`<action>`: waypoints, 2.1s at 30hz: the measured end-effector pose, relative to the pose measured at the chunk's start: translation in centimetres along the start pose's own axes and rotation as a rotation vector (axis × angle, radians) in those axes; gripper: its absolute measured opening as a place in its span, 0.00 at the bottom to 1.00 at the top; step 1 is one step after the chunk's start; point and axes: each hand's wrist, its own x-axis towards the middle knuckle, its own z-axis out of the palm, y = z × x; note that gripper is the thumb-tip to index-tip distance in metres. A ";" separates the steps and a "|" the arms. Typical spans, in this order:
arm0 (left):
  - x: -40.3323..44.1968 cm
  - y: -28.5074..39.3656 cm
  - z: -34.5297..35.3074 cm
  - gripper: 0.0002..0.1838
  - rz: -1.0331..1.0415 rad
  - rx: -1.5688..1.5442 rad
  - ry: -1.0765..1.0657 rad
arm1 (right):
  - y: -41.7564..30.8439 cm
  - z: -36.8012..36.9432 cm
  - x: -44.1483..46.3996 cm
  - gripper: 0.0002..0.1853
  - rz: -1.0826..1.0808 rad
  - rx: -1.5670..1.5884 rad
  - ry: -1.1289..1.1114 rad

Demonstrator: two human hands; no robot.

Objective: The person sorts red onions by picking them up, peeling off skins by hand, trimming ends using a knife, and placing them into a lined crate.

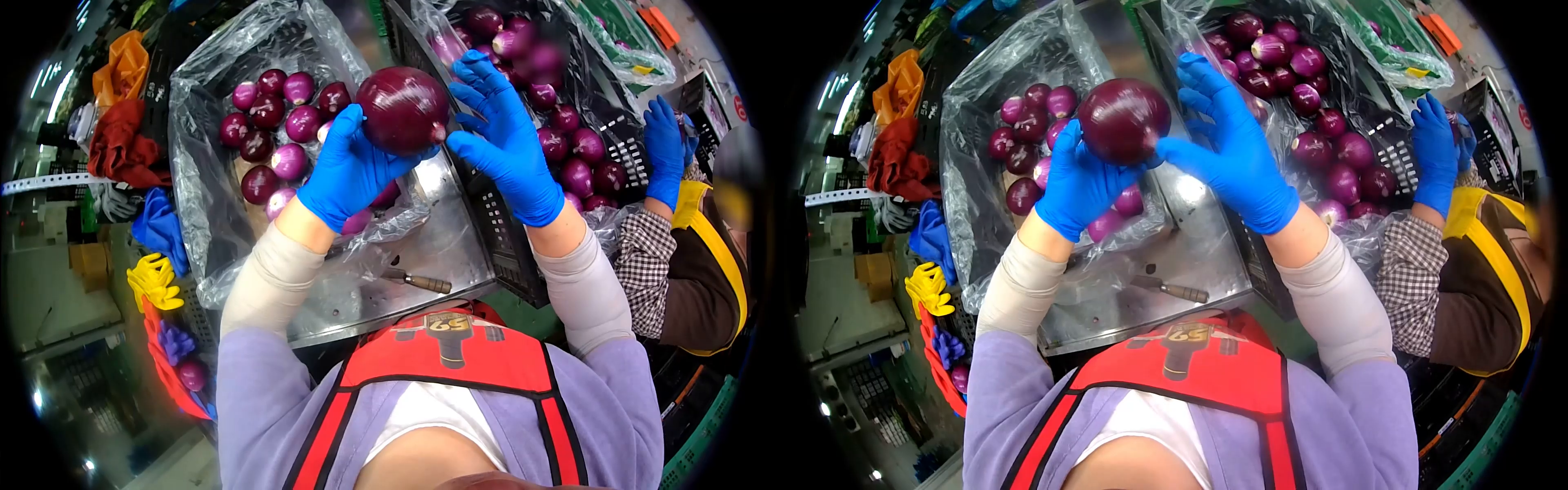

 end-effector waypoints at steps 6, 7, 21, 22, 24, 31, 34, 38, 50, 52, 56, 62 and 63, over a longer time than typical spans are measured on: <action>0.1 -0.2 0.1 0.40 -0.072 0.103 0.020 | 1.1 0.1 -0.1 0.49 -0.398 -0.553 -0.158; 0.0 -0.2 0.4 0.40 -0.075 0.103 0.019 | 1.2 0.3 0.0 0.48 -0.429 -0.566 -0.146; 0.5 0.2 -0.5 0.40 -0.038 0.403 0.129 | 0.1 0.8 -0.4 0.45 -0.147 -0.076 -0.073; 0.5 0.2 -0.3 0.38 0.039 0.451 0.166 | -0.2 0.8 -0.5 0.43 -0.050 -0.011 -0.092; 0.6 0.2 -0.2 0.37 0.120 0.498 0.204 | -0.4 0.7 -0.4 0.41 0.048 0.053 -0.114; 0.8 0.0 1.0 0.32 0.384 0.646 0.078 | 0.0 0.5 -0.3 0.34 0.644 1.024 -0.214; 0.7 0.4 0.7 0.46 0.328 0.680 0.104 | 0.0 0.4 -0.2 0.35 0.667 0.973 -0.182; 0.3 -0.1 1.4 0.65 0.448 0.932 -0.099 | 1.3 -0.6 -0.1 0.35 0.680 1.084 -0.275; -0.5 -0.4 1.4 0.53 0.630 1.217 -0.140 | 0.4 0.4 -0.5 0.32 0.693 0.811 -0.116; -0.7 -0.5 1.7 0.51 0.615 1.166 -0.133 | 0.2 0.3 -0.5 0.32 0.674 0.839 -0.126; -1.0 0.0 1.6 0.45 0.711 1.422 -0.147 | 0.5 0.1 -0.5 0.31 0.670 0.893 -0.128; -0.3 -0.2 1.7 0.41 1.028 1.649 -0.254 | 0.5 -0.4 -0.3 0.29 0.629 0.906 -0.122; -0.2 -0.1 1.6 0.41 1.028 1.649 -0.253 | 0.5 -0.3 -0.2 0.29 0.624 0.908 -0.123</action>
